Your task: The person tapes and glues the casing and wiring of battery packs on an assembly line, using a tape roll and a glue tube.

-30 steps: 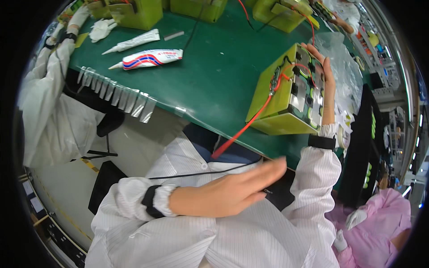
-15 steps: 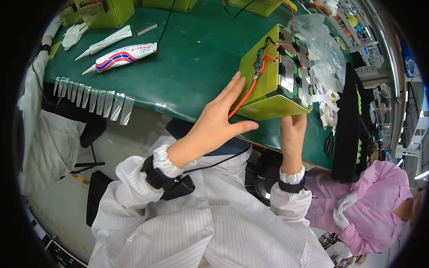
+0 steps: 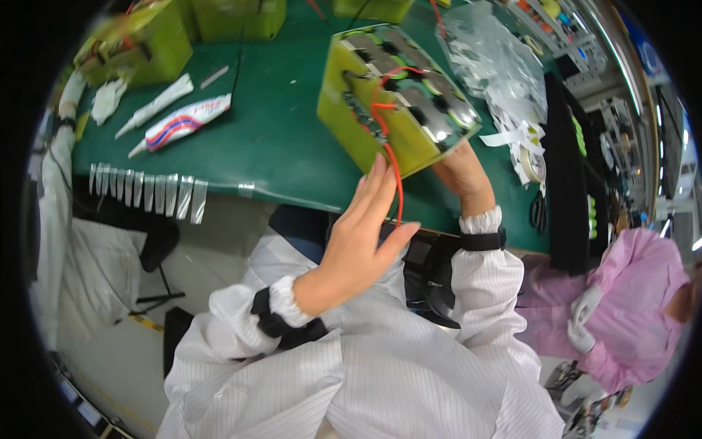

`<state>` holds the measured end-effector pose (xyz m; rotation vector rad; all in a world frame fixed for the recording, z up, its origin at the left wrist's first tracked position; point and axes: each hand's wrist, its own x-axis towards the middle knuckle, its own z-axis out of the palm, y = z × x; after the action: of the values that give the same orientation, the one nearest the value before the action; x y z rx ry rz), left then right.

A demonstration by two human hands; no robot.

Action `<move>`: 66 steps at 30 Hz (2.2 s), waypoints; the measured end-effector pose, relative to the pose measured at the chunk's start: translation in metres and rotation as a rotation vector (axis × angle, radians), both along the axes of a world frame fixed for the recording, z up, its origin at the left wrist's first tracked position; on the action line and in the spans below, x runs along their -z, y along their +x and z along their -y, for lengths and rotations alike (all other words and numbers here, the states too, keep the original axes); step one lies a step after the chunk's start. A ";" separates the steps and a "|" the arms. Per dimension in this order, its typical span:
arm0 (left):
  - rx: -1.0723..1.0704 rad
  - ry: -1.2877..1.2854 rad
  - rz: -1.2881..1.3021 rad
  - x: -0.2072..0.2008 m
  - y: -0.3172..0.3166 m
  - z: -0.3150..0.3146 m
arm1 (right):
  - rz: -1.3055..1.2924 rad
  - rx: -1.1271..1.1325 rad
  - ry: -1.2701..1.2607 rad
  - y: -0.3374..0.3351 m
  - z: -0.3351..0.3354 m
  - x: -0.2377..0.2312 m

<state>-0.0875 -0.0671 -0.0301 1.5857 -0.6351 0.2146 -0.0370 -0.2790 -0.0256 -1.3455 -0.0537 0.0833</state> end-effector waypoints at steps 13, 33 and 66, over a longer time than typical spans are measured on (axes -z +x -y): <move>0.190 0.022 0.068 -0.030 0.115 -0.011 | 0.287 0.132 -0.212 -0.015 -0.037 -0.025; -0.360 0.156 0.236 -0.033 0.080 0.028 | 0.393 0.175 -0.163 -0.006 -0.017 0.001; -0.430 0.084 -0.090 0.012 0.097 -0.042 | 0.740 0.377 -1.262 -0.006 -0.063 0.014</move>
<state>0.0099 -0.0249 -0.0421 1.7905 -0.2285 0.4372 -0.0435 -0.2156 -0.0400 -2.5523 -0.4224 -0.8356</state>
